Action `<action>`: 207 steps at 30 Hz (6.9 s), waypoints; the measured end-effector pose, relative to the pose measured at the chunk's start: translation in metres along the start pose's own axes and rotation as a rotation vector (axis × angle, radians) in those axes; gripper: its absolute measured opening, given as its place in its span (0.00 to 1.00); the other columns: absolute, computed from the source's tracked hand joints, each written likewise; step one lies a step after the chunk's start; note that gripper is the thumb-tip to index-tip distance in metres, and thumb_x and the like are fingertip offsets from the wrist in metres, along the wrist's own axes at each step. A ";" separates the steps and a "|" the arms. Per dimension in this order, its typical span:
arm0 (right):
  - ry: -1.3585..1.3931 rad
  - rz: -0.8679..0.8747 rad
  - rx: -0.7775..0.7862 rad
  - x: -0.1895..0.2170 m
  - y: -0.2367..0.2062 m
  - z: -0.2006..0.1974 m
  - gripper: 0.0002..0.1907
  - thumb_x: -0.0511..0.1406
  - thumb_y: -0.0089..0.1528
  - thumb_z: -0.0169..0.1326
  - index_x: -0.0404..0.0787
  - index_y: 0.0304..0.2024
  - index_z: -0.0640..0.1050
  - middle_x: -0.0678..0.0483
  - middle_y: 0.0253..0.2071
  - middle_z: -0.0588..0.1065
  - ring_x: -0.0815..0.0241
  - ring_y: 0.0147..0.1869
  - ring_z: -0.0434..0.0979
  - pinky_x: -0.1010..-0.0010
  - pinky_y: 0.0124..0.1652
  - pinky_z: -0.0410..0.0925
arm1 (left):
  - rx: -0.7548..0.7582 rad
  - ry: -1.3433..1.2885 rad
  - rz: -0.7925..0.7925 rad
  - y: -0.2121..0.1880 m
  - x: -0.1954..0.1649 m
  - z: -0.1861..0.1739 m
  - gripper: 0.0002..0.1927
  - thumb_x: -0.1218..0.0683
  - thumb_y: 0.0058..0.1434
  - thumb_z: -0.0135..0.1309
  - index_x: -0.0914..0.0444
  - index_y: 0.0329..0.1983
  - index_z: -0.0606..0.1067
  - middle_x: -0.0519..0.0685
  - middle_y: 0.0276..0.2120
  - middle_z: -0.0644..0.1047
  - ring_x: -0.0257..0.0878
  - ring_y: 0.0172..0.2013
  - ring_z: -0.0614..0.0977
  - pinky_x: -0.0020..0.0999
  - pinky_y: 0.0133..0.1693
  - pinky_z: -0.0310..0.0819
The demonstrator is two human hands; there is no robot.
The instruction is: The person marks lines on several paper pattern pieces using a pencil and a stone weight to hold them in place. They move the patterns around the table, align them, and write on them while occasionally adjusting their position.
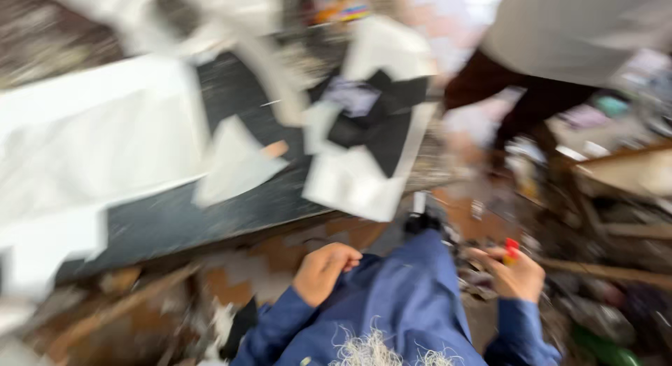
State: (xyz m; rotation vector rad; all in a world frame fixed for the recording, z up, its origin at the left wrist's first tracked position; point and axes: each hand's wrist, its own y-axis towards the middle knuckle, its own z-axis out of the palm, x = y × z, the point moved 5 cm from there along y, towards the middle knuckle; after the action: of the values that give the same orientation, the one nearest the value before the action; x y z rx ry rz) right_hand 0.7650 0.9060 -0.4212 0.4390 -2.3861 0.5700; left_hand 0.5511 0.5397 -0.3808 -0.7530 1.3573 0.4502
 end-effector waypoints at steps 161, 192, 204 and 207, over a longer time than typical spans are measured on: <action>0.031 -1.279 0.906 0.546 -0.473 0.596 0.09 0.34 0.62 0.61 0.35 0.43 0.81 0.45 0.35 0.81 0.54 0.36 0.84 0.69 0.38 0.76 | -0.785 0.968 -0.106 -0.217 0.056 -0.633 0.26 0.42 0.58 0.64 0.48 0.61 0.77 0.44 0.31 0.70 0.42 0.34 0.71 0.41 0.35 0.65; 0.014 -1.118 0.854 0.547 -0.473 0.603 0.06 0.33 0.66 0.58 0.36 0.42 0.82 0.47 0.32 0.81 0.54 0.33 0.83 0.68 0.36 0.75 | -0.370 0.951 -0.428 -0.200 0.035 -0.640 0.35 0.42 0.56 0.64 0.30 0.67 0.66 0.44 0.39 0.70 0.43 0.37 0.73 0.46 0.39 0.68; -0.030 -1.283 0.838 0.548 -0.478 0.601 0.07 0.34 0.64 0.58 0.36 0.42 0.81 0.45 0.34 0.80 0.49 0.35 0.83 0.64 0.37 0.75 | -0.360 0.989 -0.409 -0.203 0.037 -0.638 0.36 0.42 0.55 0.64 0.30 0.67 0.66 0.45 0.38 0.70 0.44 0.37 0.74 0.45 0.36 0.69; -0.038 -1.174 0.855 0.548 -0.477 0.602 0.06 0.33 0.65 0.57 0.36 0.42 0.81 0.46 0.32 0.79 0.51 0.33 0.84 0.64 0.36 0.75 | -0.398 0.953 -0.366 -0.202 0.036 -0.639 0.35 0.41 0.55 0.64 0.32 0.67 0.67 0.45 0.39 0.70 0.44 0.37 0.74 0.46 0.37 0.68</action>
State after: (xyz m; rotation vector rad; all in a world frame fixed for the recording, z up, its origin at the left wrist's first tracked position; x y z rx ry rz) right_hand 0.2647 0.1095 -0.3509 1.9914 -1.3697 0.9215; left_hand 0.2472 -0.0584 -0.3942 -1.6440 1.9638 0.0372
